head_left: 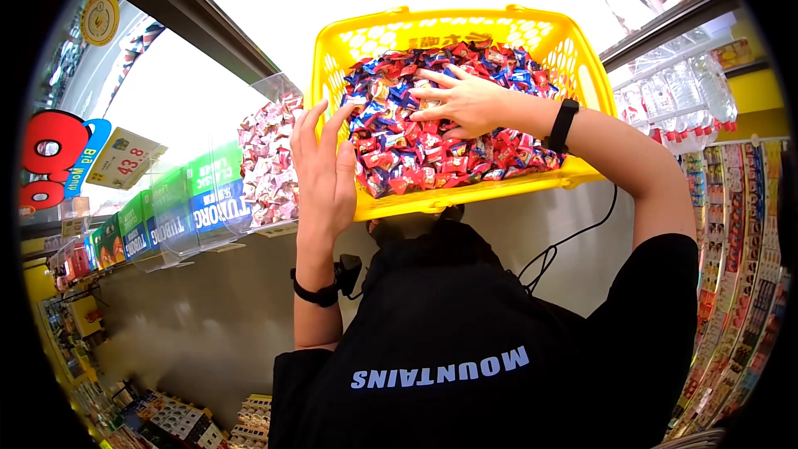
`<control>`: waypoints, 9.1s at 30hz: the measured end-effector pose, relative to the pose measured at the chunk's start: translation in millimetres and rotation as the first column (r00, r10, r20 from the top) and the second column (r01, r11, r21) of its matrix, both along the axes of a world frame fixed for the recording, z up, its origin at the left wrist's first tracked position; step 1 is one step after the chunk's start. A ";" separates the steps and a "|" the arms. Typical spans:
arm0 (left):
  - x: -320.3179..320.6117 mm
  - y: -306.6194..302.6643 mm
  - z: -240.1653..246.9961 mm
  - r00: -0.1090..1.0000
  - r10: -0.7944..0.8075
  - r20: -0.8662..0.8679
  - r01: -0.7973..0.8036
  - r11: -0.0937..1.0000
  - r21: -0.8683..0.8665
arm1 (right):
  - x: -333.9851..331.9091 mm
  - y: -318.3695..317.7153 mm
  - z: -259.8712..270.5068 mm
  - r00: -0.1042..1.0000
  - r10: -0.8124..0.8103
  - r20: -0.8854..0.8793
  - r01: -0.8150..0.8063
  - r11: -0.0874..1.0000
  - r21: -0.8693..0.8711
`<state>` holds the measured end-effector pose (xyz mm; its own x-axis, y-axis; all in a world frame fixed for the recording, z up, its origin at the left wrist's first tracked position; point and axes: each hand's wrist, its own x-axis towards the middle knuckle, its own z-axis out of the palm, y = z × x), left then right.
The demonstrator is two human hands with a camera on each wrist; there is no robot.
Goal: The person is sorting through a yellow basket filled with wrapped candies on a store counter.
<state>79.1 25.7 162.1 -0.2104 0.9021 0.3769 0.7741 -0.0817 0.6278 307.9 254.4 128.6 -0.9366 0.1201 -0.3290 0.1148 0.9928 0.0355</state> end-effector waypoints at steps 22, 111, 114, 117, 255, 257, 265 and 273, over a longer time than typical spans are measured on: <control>-0.6 -1.8 3.0 1.000 -0.011 -0.006 0.010 1.000 -0.022 | -26.5 -24.6 -8.2 0.989 0.085 -0.123 -0.072 0.991 0.109; 5.3 1.7 8.5 0.978 -0.018 -0.209 -0.001 0.996 -0.091 | 100.0 -29.1 89.4 0.760 -0.477 -0.441 0.522 0.853 -0.024; 5.1 1.5 8.8 0.980 -0.024 -0.197 0.005 0.995 -0.100 | 108.6 -27.2 91.4 0.766 -0.504 -0.400 0.558 0.830 0.024; 5.2 1.4 9.4 0.973 -0.018 -0.228 -0.009 0.993 -0.118 | 115.5 -27.9 90.9 0.761 -0.488 -0.428 0.564 0.824 0.064; 25.2 -29.8 43.0 0.951 -0.163 -0.264 0.186 0.980 0.066 | 9.6 -161.9 51.7 0.312 -0.393 -0.865 0.129 0.920 -0.371; 15.9 -36.2 40.3 0.944 -0.151 -0.293 0.177 0.982 0.064 | -1.0 -163.9 49.3 0.323 -0.361 -0.875 0.139 0.932 -0.334; -4.5 -53.7 20.0 0.969 -0.143 -0.200 0.153 0.988 0.032 | -26.6 -177.7 44.8 0.353 -0.210 -0.912 0.074 0.978 -0.197; -10.3 -54.4 21.6 0.981 -0.142 -0.135 0.148 0.988 0.042 | -27.1 -183.8 42.1 0.373 -0.219 -0.901 0.129 0.975 -0.183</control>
